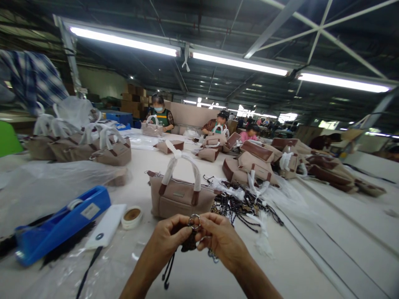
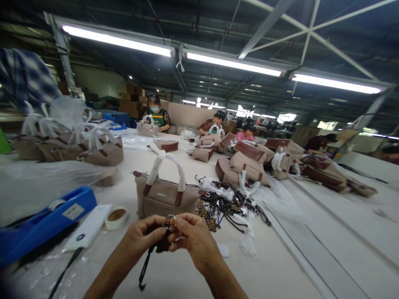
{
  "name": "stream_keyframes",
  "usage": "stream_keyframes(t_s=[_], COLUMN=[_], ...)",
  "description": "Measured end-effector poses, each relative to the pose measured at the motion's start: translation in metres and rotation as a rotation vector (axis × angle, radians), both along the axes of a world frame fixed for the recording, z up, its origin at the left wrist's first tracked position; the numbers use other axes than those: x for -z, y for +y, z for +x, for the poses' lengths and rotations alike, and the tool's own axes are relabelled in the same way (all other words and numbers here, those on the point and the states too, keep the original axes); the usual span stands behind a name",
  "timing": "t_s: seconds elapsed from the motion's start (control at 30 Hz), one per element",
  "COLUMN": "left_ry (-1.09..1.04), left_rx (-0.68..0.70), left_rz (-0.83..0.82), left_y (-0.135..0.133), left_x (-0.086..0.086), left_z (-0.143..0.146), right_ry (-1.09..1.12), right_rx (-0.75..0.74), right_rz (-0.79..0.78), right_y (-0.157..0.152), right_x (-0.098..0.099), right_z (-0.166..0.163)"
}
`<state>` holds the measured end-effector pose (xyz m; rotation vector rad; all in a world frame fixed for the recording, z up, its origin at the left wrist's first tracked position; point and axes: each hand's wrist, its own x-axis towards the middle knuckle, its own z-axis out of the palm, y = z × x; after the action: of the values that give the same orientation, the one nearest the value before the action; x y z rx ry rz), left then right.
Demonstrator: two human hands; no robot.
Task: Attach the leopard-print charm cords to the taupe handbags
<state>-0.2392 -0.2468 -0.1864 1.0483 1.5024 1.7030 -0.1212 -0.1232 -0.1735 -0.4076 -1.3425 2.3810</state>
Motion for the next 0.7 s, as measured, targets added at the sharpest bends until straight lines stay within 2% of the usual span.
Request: stream_keyframes(t_s=[0.23,0.47,0.57,0.7], left_ry=[-0.047,-0.006,0.049,0.105], left_rx=[0.042,-0.061,-0.106,-0.117], left_rz=[0.029,-0.032,-0.053,-0.07], left_y=[0.004,0.005,0.007,0.012], left_x=[0.001,-0.001,0.001,0.006], left_z=[-0.001,0.003,0.004,0.004], right_ry=[0.076,0.05,-0.018,-0.143], right_rx=[0.015,0.052,0.05,0.091], right_rz=[0.015,0.0,0.096,0.354], right_y=[0.001,-0.001,0.001,0.005], right_x=[0.01,0.014,0.009,-0.001], right_z=[0.0,0.0,0.001,0.003])
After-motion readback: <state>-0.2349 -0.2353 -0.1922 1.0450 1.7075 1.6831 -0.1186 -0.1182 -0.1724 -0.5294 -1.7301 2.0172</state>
